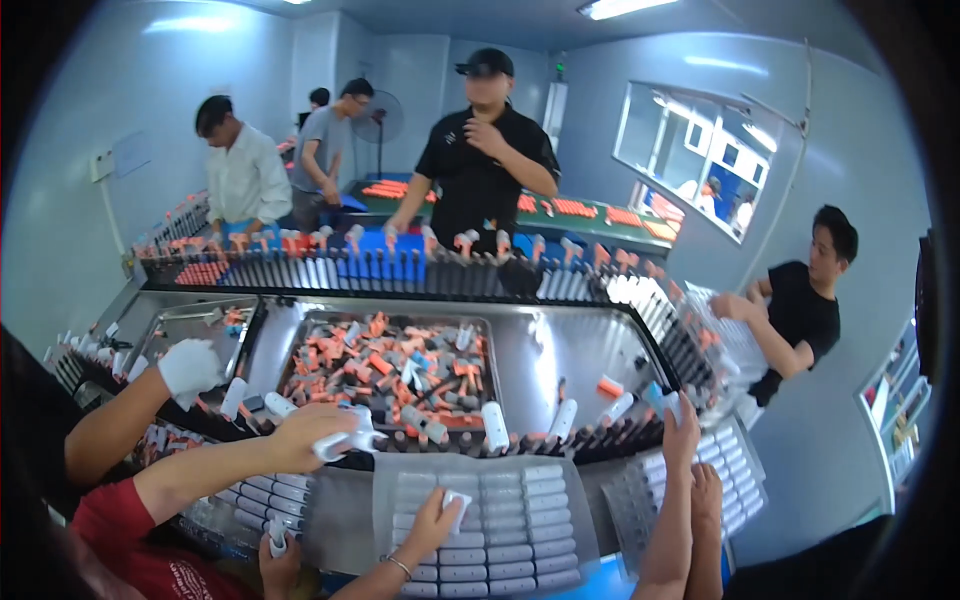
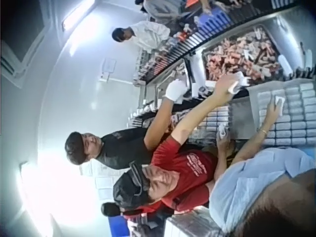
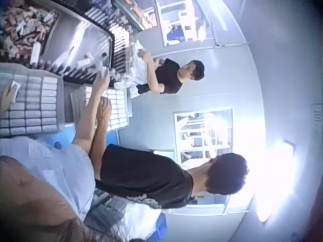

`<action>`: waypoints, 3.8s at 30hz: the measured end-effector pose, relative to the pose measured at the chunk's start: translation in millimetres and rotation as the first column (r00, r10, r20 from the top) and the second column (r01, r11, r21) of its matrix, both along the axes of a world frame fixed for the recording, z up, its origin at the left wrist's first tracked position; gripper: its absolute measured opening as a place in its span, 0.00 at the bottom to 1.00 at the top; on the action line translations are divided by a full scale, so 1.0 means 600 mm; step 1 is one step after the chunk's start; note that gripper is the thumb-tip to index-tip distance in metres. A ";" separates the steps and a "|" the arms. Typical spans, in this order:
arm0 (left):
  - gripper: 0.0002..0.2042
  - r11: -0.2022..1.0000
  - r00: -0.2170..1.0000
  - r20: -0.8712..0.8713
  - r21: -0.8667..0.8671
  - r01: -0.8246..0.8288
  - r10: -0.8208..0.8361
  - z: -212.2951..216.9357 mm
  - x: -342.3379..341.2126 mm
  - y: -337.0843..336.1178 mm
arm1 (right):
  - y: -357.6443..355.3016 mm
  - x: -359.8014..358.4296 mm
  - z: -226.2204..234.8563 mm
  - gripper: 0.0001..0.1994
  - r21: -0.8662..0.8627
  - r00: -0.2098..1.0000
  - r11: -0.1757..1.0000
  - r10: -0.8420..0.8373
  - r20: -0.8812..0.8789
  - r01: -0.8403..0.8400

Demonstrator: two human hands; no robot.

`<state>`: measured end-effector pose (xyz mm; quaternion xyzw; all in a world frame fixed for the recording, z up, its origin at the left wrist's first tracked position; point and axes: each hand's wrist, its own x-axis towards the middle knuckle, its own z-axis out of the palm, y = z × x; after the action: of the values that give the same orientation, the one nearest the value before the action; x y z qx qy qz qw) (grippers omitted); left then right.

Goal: Picking small plastic parts from a central bin and placing them into organized compartments in trays.

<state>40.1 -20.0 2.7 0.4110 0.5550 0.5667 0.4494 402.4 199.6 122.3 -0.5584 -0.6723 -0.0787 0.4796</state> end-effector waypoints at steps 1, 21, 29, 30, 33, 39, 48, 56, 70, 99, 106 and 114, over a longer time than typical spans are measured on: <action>0.12 1.000 0.998 -0.055 0.023 -0.003 0.004 -0.003 -0.001 0.001 | 0.011 -0.002 -0.002 0.19 -0.022 1.000 0.999 0.025 0.013 -0.024; 0.17 0.999 0.985 -0.167 0.045 -0.029 0.036 0.011 -0.028 -0.002 | 0.049 -0.250 0.016 0.17 -0.518 0.882 0.842 0.350 0.315 -0.149; 0.14 0.998 0.999 -0.024 0.047 -0.033 0.034 0.004 -0.039 0.003 | -0.046 -0.350 0.043 0.14 -0.070 0.878 0.906 0.423 0.223 -0.418; 0.14 0.999 0.999 0.035 0.035 -0.035 0.034 0.005 -0.039 -0.004 | -0.077 -0.354 0.047 0.13 0.126 0.874 0.876 0.435 0.215 -0.466; 0.14 0.998 0.971 0.232 -0.004 -0.059 0.058 0.015 -0.050 -0.003 | -0.181 -0.319 0.012 0.10 0.023 0.773 0.783 0.608 0.183 -0.622; 0.17 0.995 0.977 0.204 -0.095 -0.044 0.063 0.020 -0.049 0.004 | -0.353 -0.294 -0.099 0.09 -0.484 0.535 0.580 0.808 0.245 -0.655; 0.18 0.987 0.902 0.411 -0.133 -0.086 0.134 0.008 -0.044 0.040 | -0.344 -0.300 -0.107 0.12 -0.674 0.534 0.557 0.799 0.275 -0.486; 0.18 0.993 0.978 0.200 -0.114 -0.034 0.056 0.035 -0.032 0.025 | -0.353 -0.261 -0.117 0.13 -0.695 0.550 0.589 0.769 0.326 -0.412; 0.12 0.997 0.978 0.209 0.080 -0.006 -0.011 0.150 -0.021 0.040 | -0.295 -0.236 -0.121 0.21 -0.646 0.829 0.521 0.391 -0.400 -0.558; 0.14 0.790 0.546 -0.836 0.370 0.488 0.055 0.317 0.204 0.251 | -0.269 -0.232 -0.129 0.23 -0.663 0.767 0.445 0.551 -0.327 -0.602; 0.15 0.874 0.239 -0.966 0.028 0.485 -0.102 0.256 0.208 0.352 | -0.264 -0.224 -0.131 0.24 -0.630 0.718 0.415 0.600 -0.352 -0.656; 0.15 0.924 0.191 -0.910 -0.336 0.181 -0.368 0.288 0.158 0.360 | -0.253 -0.224 -0.126 0.26 -0.666 0.698 0.341 0.602 -0.387 -0.663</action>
<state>134.8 196.0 175.6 0.7261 0.6705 0.0614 0.1393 267.9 48.0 46.7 -0.4030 -0.7820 0.4266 0.2100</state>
